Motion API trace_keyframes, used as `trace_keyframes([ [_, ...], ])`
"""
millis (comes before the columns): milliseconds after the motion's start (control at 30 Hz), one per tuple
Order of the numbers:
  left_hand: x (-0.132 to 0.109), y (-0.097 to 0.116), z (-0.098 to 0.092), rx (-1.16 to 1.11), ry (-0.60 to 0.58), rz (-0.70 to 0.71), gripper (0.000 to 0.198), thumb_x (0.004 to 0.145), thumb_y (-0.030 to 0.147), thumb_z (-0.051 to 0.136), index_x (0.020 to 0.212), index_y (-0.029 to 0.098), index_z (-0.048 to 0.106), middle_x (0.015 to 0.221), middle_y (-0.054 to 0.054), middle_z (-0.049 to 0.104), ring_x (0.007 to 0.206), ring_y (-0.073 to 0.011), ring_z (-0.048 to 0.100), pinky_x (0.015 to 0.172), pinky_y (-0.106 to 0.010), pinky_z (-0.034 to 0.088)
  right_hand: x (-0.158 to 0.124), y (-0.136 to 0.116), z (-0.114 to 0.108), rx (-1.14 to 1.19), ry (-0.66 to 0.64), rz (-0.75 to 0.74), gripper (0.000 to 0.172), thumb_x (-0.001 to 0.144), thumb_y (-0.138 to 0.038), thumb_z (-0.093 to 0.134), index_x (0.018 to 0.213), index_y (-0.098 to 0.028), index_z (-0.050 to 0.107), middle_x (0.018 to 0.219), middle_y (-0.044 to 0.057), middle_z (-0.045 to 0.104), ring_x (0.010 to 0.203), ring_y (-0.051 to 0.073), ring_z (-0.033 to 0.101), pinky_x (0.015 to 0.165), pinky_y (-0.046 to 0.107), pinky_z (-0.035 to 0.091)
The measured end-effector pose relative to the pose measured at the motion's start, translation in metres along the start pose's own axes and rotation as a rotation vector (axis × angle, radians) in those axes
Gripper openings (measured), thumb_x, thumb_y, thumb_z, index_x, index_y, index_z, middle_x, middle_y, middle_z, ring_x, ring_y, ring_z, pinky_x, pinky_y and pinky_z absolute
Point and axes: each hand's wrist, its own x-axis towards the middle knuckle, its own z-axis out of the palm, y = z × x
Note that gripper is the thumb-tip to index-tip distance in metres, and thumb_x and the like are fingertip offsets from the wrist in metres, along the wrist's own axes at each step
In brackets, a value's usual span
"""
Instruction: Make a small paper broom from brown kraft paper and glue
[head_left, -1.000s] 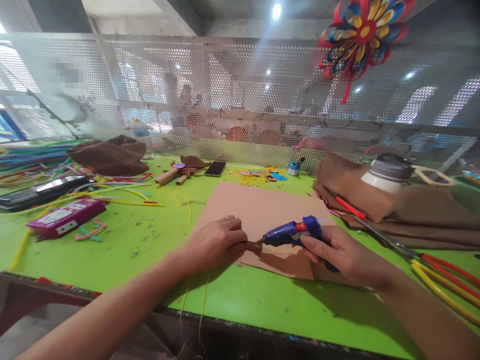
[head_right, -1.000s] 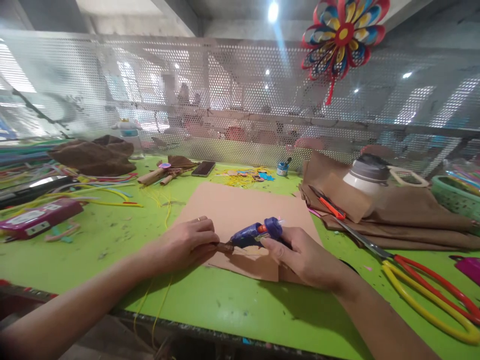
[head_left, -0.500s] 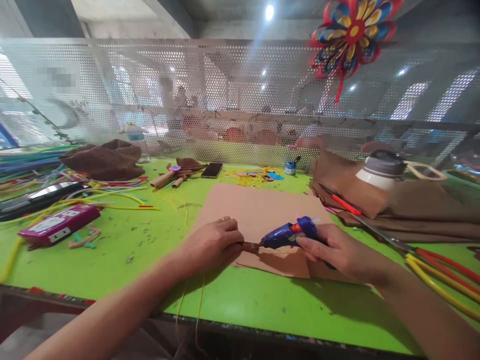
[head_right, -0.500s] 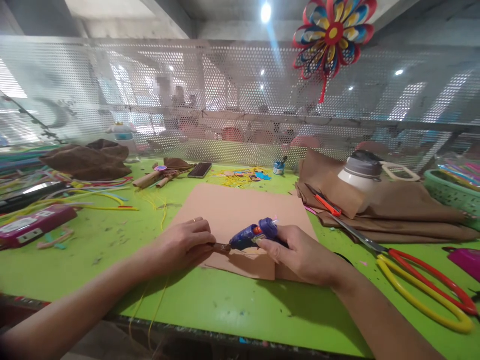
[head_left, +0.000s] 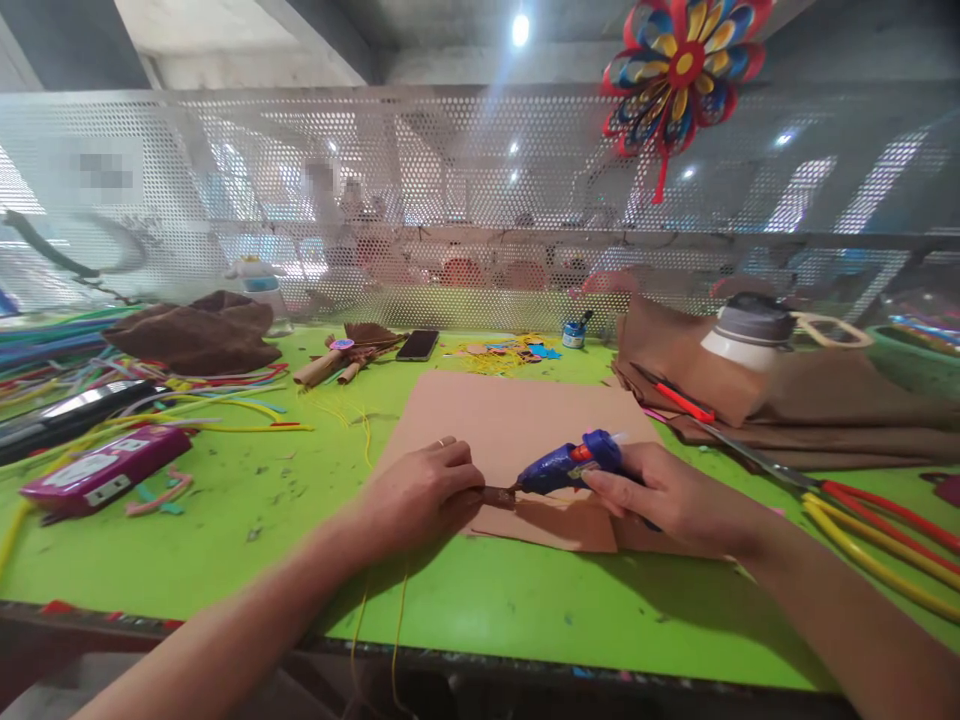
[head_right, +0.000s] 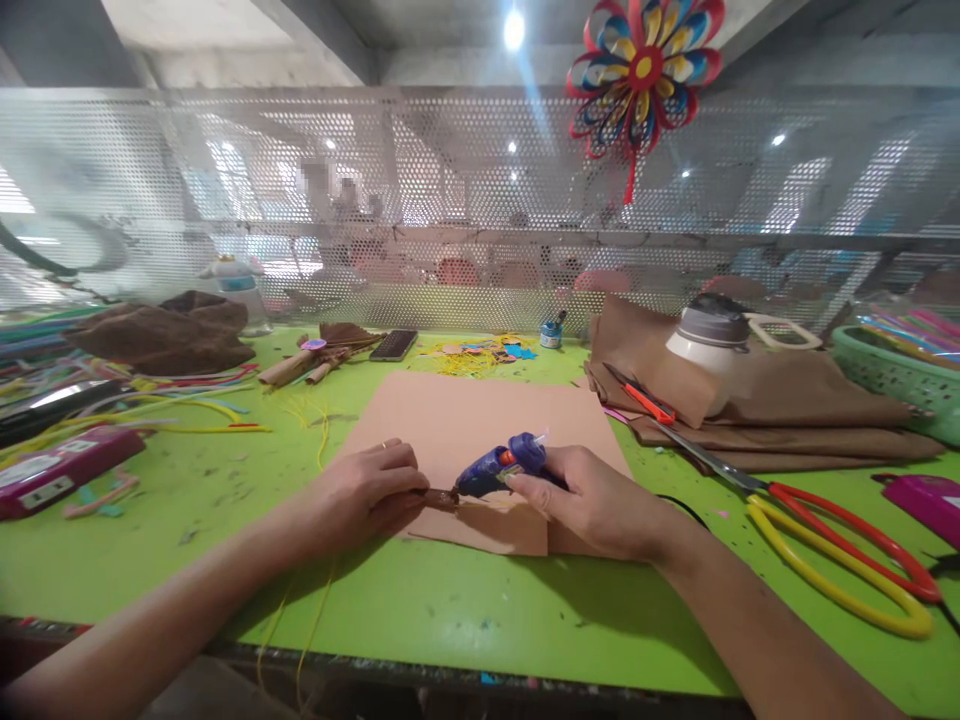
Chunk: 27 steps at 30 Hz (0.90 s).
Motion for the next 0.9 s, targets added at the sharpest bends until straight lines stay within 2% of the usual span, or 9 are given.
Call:
trace_keyframes([
  [167,0.0,0.0003,-0.0007,0.001,-0.011,0.003,0.019,0.09,0.022,0.046,0.083,0.017,0.064,0.079,-0.005,0.053,0.075,-0.0162,0.051,0.066,-0.027,0.041,-0.0014,-0.0037,-0.0009,0.002,-0.004,-0.003,0.033,0.091,-0.046,0.046,0.082,-0.019,0.061,0.067,-0.001,0.05,0.061,0.013,0.041,0.055,0.025,0.032],
  [533,0.0001,0.0001,-0.0004,-0.003,-0.03,-0.01,0.022,0.092,0.024,0.045,0.084,0.017,0.064,0.079,-0.006,0.053,0.077,-0.0167,0.051,0.068,-0.027,0.041,-0.0004,-0.0042,-0.0005,-0.048,-0.011,0.004,0.034,0.091,-0.047,0.045,0.079,-0.018,0.058,0.065,-0.002,0.046,0.061,0.013,0.04,0.056,0.025,0.031],
  [900,-0.0013,-0.0012,0.001,-0.02,-0.033,-0.017,0.023,0.092,0.025,0.044,0.088,0.018,0.065,0.081,-0.006,0.054,0.078,-0.0166,0.051,0.068,-0.027,0.041,0.0035,0.0001,0.0089,-0.008,0.008,-0.027,0.032,0.092,-0.044,0.044,0.083,-0.018,0.059,0.067,-0.002,0.049,0.062,0.013,0.041,0.058,0.025,0.034],
])
